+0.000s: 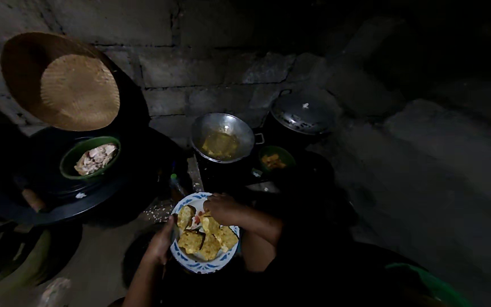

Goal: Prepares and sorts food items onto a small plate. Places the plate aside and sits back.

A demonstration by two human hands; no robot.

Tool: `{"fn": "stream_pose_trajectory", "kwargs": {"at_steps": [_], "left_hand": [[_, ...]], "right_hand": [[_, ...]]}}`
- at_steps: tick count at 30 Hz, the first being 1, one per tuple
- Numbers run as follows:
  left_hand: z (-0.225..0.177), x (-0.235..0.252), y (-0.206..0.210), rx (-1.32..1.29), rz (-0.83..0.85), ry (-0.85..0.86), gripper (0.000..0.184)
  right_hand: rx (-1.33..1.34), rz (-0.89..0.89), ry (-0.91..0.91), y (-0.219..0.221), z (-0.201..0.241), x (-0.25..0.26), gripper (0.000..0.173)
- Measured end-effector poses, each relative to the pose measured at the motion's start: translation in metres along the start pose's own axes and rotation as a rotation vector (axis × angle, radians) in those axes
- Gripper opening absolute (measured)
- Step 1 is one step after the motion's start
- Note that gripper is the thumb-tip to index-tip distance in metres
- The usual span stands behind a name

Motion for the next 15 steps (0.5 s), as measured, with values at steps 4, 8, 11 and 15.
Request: {"fn": "stream_pose_trajectory", "kwargs": {"at_steps": [4,8,11,15], "left_hand": [[-0.002,0.005,0.009,0.024,-0.019,0.002,0.052],[-0.001,0.013,0.007,0.024,-0.017,-0.005,0.052],[-0.002,0.013,0.007,-0.05,0.019,0.002,0.052],[-0.005,0.015,0.005,-0.157,0.043,0.02,0.054]], "right_hand": [[0.077,-0.027,0.003,0.004,-0.014,-0.004,0.039],[0.118,-0.028,-0.006,-0.002,-0.019,-0.003,0.039],[0.049,-0.009,-0.011,-0.018,-0.013,0.0,0.036],[-0.015,-0.079,-0.031,-0.055,-0.005,0.003,0.036]]}}
Point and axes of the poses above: each hand's wrist, its own x-axis towards the middle knuckle, its own y-axis out of the palm, z = x × y, the point moved 4 cm from there along x, towards the middle knuckle, and after that the axes turned 15 degrees about -y, right-handed, at the moved point
